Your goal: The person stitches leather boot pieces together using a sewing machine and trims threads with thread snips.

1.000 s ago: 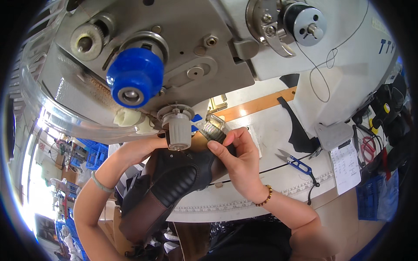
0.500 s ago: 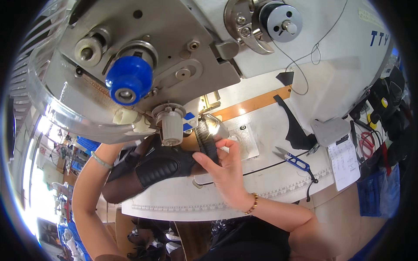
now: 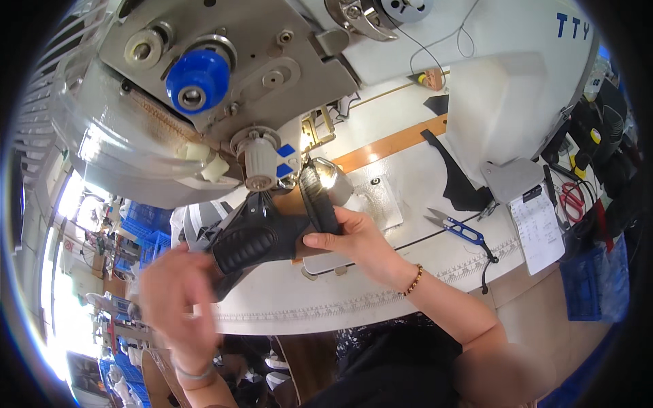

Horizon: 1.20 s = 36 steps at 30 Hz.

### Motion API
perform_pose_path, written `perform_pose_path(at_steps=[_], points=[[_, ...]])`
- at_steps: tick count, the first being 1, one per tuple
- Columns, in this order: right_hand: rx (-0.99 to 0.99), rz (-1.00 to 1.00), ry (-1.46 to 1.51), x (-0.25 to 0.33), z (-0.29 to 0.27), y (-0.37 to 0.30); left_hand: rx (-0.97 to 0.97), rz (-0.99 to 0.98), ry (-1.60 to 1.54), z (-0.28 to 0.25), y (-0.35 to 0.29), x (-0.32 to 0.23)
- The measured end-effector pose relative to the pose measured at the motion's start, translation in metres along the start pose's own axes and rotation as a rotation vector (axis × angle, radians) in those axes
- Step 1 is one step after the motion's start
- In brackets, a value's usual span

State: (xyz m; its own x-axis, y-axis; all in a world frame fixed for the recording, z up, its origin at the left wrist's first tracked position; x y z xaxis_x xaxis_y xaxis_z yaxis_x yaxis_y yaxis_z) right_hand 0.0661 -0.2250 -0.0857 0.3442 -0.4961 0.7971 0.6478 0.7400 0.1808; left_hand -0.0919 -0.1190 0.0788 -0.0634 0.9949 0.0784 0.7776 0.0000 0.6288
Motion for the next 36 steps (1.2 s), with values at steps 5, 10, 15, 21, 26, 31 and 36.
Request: perform_pose_path(at_steps=[5, 10, 15, 21, 26, 31, 36], points=[[0.108, -0.086, -0.019, 0.007, 0.015, -0.006, 0.045, 0.097, 0.357, 0.050, -0.012, -0.015], [0.143, -0.091, -0.109, 0.012, 0.007, -0.004, -0.013, 0.086, 0.346, 0.068, -0.023, -0.008], [0.123, -0.117, -0.123, 0.008, 0.008, -0.002, 0.000, 0.075, 0.301, 0.067, -0.019, -0.012], [0.059, -0.156, -0.015, 0.008, 0.006, -0.002, -0.053, 0.034, 0.377, 0.075, -0.021, -0.028], [0.051, -0.118, 0.002, 0.008, 0.002, -0.001, -0.074, 0.047, 0.472, 0.075, -0.023, -0.033], [0.027, -0.078, 0.018, 0.008, 0.008, -0.004, -0.056, 0.083, 0.421, 0.075, -0.023, -0.020], [0.016, -0.085, 0.054, 0.006, 0.011, -0.001, -0.049, 0.088, 0.410, 0.075, -0.019, -0.014]])
Point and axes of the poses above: each hand's wrist, its own y-axis towards the middle knuckle, its own z-axis out of the palm, x = y × z, the point moved 2 cm from there along y, towards the middle knuckle, and after that the axes turned 6 degrees about -z, right-handed, at the moved point
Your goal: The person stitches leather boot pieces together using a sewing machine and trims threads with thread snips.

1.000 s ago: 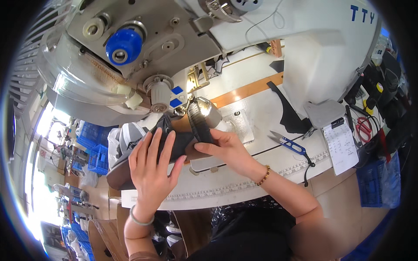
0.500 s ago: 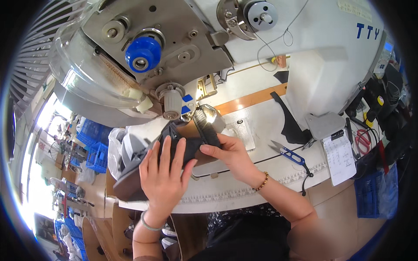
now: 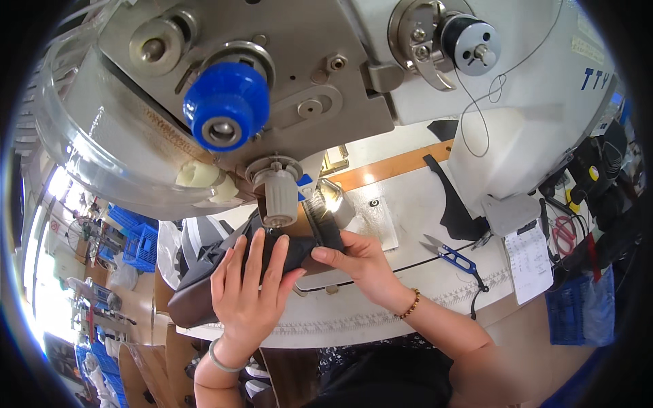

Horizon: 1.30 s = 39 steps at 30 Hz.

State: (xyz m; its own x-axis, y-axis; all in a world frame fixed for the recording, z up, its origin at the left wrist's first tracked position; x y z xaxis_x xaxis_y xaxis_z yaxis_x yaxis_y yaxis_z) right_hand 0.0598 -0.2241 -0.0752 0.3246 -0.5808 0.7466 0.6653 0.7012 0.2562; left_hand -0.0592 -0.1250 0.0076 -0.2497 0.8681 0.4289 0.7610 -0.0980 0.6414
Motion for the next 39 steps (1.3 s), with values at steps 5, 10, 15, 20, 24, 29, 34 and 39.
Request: perform_pose_path(at_steps=[5, 10, 15, 20, 24, 29, 34, 39], points=[[-0.003, -0.050, -0.054, -0.005, -0.002, 0.001, -0.014, 0.018, -0.047, 0.006, 0.001, 0.009], [0.168, -0.061, -0.429, -0.019, -0.012, -0.004, 0.016, -0.006, -0.122, 0.003, 0.007, 0.008], [0.057, -0.025, -0.345, -0.020, 0.007, -0.027, -0.081, -0.076, -0.191, 0.005, 0.009, 0.002], [-0.045, -0.049, -0.379, -0.018, 0.006, -0.031, -0.161, -0.075, -0.169, 0.010, 0.008, -0.004], [-0.081, -0.051, -0.247, -0.018, 0.007, -0.027, -0.219, -0.095, -0.131, 0.014, 0.004, -0.008], [-0.092, -0.045, -0.302, -0.021, 0.004, -0.029, -0.269, -0.095, -0.089, 0.020, 0.005, -0.007], [-0.164, -0.061, -0.266, -0.024, 0.008, -0.026, -0.287, -0.078, -0.042, 0.024, 0.004, -0.004], [-0.190, -0.007, -0.244, -0.028, 0.011, -0.021, -0.313, -0.072, -0.099, 0.031, 0.009, 0.003]])
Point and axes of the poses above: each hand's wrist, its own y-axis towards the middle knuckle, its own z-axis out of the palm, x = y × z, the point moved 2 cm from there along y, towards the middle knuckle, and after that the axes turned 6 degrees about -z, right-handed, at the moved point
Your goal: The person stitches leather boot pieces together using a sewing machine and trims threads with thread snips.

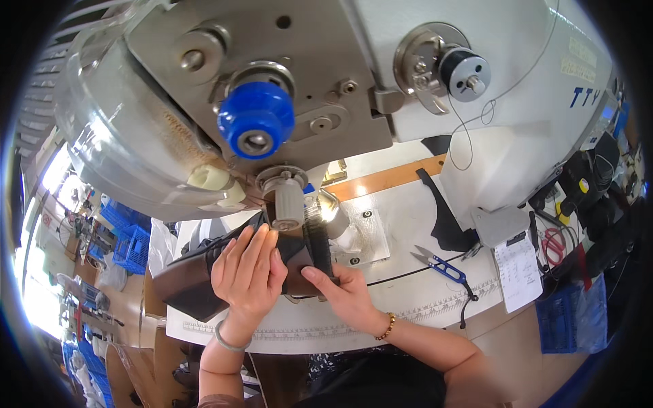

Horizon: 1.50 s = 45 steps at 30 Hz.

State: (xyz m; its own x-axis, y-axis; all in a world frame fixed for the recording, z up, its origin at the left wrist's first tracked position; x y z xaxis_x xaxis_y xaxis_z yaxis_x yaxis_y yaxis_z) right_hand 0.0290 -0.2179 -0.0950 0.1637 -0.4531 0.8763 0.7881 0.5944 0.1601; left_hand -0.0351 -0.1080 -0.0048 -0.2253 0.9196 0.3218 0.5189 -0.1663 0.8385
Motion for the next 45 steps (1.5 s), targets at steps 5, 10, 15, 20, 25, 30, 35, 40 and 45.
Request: perform_pose_path(at_steps=[5, 10, 15, 20, 25, 30, 35, 40, 45], points=[[-0.026, 0.038, 0.001, 0.008, 0.004, 0.003, -0.001, -0.017, -0.050, 0.001, 0.003, 0.004], [0.063, -0.049, -0.003, 0.013, 0.003, 0.003, 0.000, -0.079, -0.123, -0.001, 0.006, 0.006], [0.050, -0.070, -0.005, 0.007, 0.003, 0.003, -0.041, -0.005, -0.201, 0.003, -0.001, 0.010], [0.006, -0.070, 0.065, 0.009, 0.005, 0.003, -0.011, -0.050, -0.189, -0.001, 0.004, 0.003], [0.029, -0.019, 0.110, 0.011, 0.002, 0.004, -0.027, -0.014, -0.178, 0.001, 0.006, 0.004], [0.010, -0.025, 0.124, 0.017, 0.003, 0.007, -0.028, -0.023, -0.199, 0.004, 0.011, 0.005], [0.081, 0.010, 0.173, 0.023, 0.003, 0.010, 0.037, -0.033, -0.221, -0.003, 0.009, 0.007], [0.186, -0.008, -0.018, 0.020, -0.005, 0.008, 0.171, -0.135, -0.131, -0.013, 0.010, 0.004], [0.136, 0.026, -0.018, 0.020, -0.001, 0.003, 0.123, -0.092, -0.174, -0.009, 0.011, 0.008]])
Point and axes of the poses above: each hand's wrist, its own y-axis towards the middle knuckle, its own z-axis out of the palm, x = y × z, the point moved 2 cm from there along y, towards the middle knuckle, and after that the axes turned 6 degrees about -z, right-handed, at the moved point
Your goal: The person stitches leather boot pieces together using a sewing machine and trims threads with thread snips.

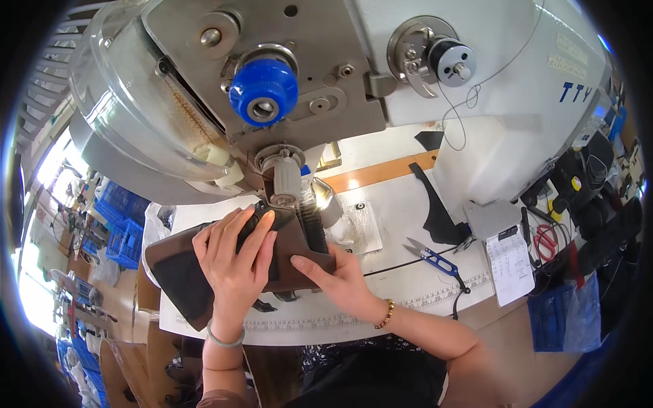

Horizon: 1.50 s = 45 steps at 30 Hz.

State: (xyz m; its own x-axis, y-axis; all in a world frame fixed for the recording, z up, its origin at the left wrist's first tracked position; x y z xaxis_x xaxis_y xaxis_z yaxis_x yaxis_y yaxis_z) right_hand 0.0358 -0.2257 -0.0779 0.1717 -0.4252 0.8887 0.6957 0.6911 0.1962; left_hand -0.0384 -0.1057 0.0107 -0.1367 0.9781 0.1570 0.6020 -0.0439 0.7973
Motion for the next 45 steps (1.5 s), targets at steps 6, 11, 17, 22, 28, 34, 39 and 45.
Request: perform_pose_path(at_steps=[6, 11, 17, 22, 28, 34, 39, 45], points=[[-0.050, -0.066, 0.050, 0.018, 0.008, 0.010, -0.002, -0.024, 0.012, -0.003, 0.001, -0.002], [-0.150, -0.118, 0.030, 0.018, -0.001, 0.017, 0.002, 0.032, -0.056, -0.005, 0.008, 0.004], [0.072, 0.187, -0.008, 0.026, -0.012, 0.031, -0.023, 0.037, -0.145, -0.005, 0.014, 0.007], [0.089, 0.165, -0.048, 0.015, -0.018, 0.031, -0.027, 0.032, -0.159, -0.007, 0.015, 0.003], [0.151, 0.059, 0.152, 0.011, -0.017, 0.029, 0.006, -0.123, 0.152, -0.025, 0.020, 0.010], [0.306, 0.177, 0.026, 0.028, -0.017, 0.039, 0.085, -0.106, 0.155, -0.027, 0.015, 0.019], [0.279, 0.158, 0.076, 0.020, -0.020, 0.036, 0.073, -0.023, 0.209, -0.021, 0.006, 0.023], [0.107, 0.149, 0.249, 0.020, -0.020, 0.015, 0.179, 0.054, 0.340, -0.027, 0.003, 0.010]])
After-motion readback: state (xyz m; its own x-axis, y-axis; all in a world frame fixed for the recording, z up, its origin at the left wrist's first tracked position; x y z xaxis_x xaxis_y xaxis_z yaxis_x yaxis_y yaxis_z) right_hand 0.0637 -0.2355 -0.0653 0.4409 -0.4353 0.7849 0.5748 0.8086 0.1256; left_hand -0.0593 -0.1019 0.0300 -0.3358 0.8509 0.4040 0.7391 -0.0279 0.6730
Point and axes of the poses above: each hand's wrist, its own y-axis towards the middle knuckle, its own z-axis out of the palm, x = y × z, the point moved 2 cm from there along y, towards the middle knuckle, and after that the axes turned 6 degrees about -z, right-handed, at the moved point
